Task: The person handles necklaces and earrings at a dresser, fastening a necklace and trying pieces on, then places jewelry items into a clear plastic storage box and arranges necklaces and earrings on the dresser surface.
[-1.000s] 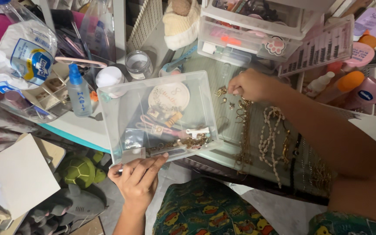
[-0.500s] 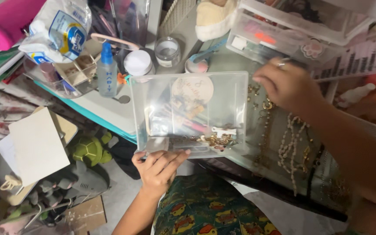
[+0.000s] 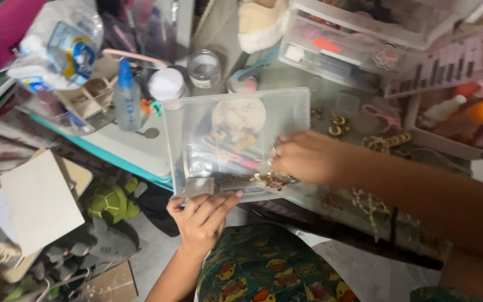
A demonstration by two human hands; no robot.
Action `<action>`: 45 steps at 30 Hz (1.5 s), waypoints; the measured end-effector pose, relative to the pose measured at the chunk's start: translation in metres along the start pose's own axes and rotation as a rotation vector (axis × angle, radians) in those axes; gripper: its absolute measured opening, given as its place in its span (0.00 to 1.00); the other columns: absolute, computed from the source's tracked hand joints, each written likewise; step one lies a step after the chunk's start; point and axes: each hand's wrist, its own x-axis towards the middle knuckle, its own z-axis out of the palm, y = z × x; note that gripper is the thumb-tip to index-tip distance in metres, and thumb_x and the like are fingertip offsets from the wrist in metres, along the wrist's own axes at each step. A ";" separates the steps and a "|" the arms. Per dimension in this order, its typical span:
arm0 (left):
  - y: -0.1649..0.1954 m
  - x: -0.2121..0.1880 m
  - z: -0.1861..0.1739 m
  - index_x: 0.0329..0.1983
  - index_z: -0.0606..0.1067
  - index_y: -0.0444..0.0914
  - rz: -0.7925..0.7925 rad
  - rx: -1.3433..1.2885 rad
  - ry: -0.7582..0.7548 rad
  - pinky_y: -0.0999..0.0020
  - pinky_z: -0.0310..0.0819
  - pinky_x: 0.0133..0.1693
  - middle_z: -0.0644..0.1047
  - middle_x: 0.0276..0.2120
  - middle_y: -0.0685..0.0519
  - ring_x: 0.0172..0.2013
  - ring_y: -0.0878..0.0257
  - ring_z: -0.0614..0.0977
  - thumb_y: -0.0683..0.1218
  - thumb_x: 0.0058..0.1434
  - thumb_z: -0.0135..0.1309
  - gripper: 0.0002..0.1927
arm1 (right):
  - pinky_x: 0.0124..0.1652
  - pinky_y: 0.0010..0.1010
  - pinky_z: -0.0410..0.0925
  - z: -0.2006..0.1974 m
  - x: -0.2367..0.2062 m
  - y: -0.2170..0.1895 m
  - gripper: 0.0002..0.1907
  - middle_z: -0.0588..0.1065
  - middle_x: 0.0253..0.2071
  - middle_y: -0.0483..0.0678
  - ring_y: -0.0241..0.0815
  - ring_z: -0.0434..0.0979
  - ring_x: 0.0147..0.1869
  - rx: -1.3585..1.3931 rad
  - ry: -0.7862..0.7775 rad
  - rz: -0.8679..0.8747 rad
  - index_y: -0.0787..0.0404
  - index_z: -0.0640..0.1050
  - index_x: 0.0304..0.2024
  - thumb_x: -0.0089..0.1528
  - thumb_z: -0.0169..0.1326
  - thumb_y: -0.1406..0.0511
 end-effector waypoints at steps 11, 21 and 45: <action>0.008 0.001 0.006 0.46 0.85 0.52 -0.025 0.021 0.001 0.60 0.51 0.55 0.78 0.36 0.67 0.38 0.68 0.75 0.41 0.52 0.61 0.19 | 0.38 0.30 0.76 -0.029 -0.067 0.063 0.09 0.79 0.35 0.47 0.40 0.82 0.37 0.439 0.626 0.068 0.60 0.75 0.43 0.67 0.57 0.62; -0.006 -0.014 0.017 0.48 0.85 0.52 0.052 0.005 0.113 0.62 0.50 0.57 0.79 0.38 0.68 0.39 0.70 0.76 0.43 0.54 0.59 0.18 | 0.40 0.50 0.72 0.080 -0.051 0.096 0.10 0.79 0.32 0.55 0.58 0.80 0.39 0.119 0.458 0.564 0.51 0.81 0.41 0.61 0.58 0.56; 0.003 0.002 -0.003 0.52 0.83 0.52 0.191 0.126 0.106 0.68 0.52 0.49 0.79 0.41 0.71 0.37 0.76 0.76 0.47 0.57 0.58 0.18 | 0.44 0.44 0.73 0.022 -0.001 -0.044 0.07 0.77 0.42 0.53 0.54 0.78 0.51 0.048 0.294 0.160 0.62 0.77 0.39 0.58 0.54 0.67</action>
